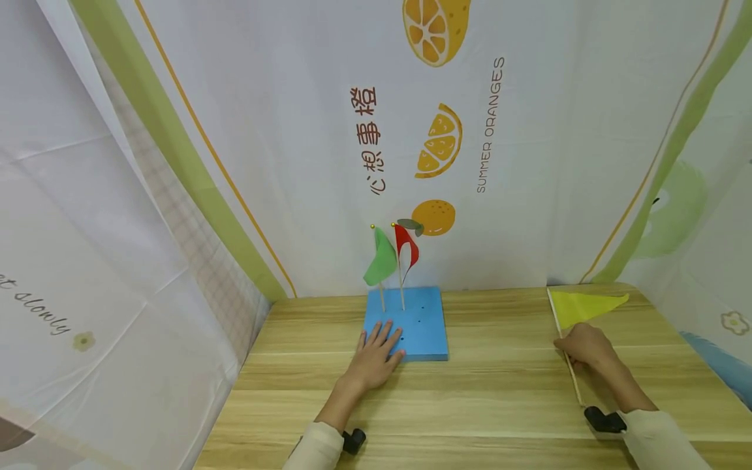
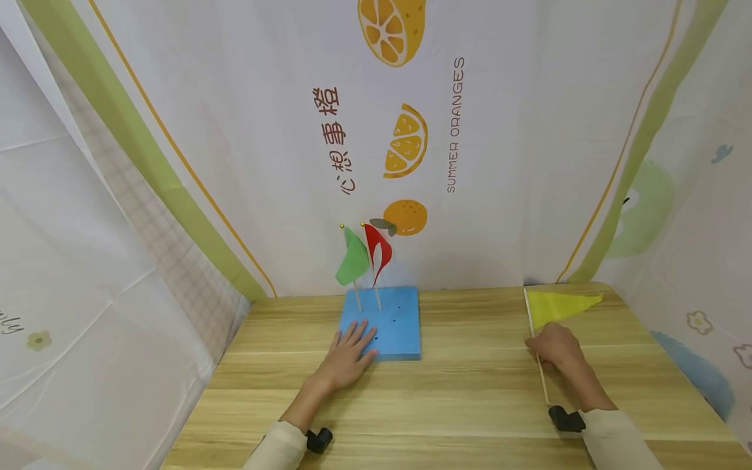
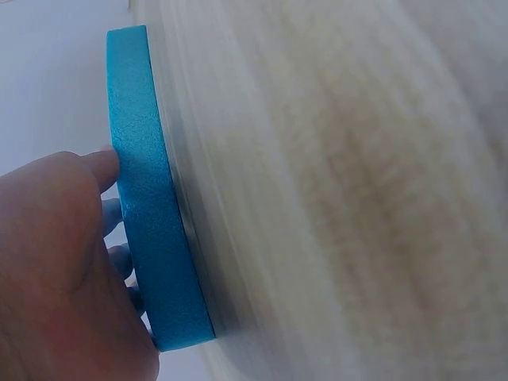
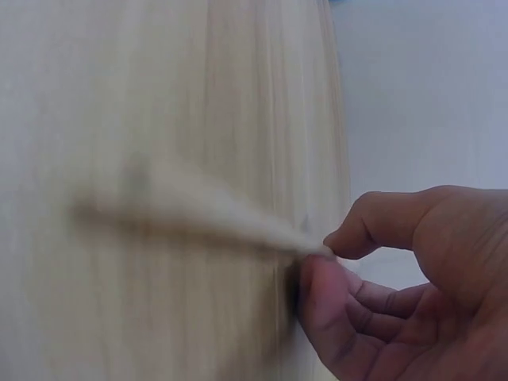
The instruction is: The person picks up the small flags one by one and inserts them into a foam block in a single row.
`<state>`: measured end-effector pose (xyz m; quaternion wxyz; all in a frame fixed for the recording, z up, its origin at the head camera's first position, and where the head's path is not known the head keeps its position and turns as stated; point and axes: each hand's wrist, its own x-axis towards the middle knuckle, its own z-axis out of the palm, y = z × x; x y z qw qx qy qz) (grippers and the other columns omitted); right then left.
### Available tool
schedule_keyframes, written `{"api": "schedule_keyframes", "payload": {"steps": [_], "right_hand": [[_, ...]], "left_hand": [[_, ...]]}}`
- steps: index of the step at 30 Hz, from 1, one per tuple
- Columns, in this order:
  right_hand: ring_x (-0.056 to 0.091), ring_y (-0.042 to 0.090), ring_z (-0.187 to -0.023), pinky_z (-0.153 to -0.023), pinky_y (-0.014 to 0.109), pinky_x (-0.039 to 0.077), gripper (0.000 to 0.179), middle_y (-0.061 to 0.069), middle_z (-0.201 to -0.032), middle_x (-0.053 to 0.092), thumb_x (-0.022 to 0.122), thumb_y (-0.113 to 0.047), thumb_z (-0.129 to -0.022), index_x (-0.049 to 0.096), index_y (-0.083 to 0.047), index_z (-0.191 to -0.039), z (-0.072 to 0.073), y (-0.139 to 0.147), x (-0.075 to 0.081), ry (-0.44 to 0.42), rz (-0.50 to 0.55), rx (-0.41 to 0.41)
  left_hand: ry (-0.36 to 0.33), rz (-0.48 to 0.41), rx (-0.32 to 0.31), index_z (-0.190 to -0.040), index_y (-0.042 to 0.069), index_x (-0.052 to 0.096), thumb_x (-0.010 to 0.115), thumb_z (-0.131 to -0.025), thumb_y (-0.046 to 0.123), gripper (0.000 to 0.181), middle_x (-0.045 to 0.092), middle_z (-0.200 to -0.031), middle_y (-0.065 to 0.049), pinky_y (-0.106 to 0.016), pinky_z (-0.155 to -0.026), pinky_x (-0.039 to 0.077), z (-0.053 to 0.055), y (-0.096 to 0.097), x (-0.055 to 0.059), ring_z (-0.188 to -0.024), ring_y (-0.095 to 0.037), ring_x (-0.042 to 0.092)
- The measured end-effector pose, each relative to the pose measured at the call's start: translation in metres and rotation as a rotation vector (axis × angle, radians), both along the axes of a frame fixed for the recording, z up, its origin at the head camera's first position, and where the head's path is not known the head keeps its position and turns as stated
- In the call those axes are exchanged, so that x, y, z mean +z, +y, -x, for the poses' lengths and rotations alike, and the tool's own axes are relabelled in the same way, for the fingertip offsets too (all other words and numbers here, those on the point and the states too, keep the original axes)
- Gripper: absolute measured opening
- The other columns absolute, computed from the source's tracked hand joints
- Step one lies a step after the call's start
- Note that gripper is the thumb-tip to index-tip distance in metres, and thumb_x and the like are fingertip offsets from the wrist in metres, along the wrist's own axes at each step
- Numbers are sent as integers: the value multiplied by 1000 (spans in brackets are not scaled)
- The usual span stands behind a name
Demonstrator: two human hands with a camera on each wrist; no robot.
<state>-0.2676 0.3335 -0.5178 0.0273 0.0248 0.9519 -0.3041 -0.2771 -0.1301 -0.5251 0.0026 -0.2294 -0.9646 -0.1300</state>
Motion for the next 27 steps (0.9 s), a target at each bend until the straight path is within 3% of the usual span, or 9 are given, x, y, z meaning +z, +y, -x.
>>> {"api": "schedule_keyframes", "payload": {"steps": [11, 21, 27], "right_hand": [[62, 14, -47, -48, 29, 54, 34, 2, -53, 60, 58, -18, -88, 61, -3, -57, 0, 0, 4, -39, 77, 1], [62, 16, -51, -51, 31, 55, 31, 5, -55, 63, 58, -14, -91, 63, 0, -64, -2, -3, 6, -86, 198, 14], [61, 17, -52, -51, 31, 53, 30, 4, -56, 60, 58, -16, -94, 58, -2, -67, -3, -7, 8, -49, 192, 41]], "left_hand": [[6, -13, -6, -157, 21, 28, 35, -105, 49, 59, 17, -165, -7, -63, -121, 11, 0, 0, -1, -153, -34, 14], [-2, -9, -3, -157, 21, 27, 34, -105, 50, 60, 16, -165, -8, -61, -121, 11, -1, 0, 1, -153, -34, 13], [4, -21, -4, -156, 20, 28, 35, -105, 50, 60, 17, -165, -8, -61, -121, 11, -1, 0, -1, -153, -34, 14]]}}
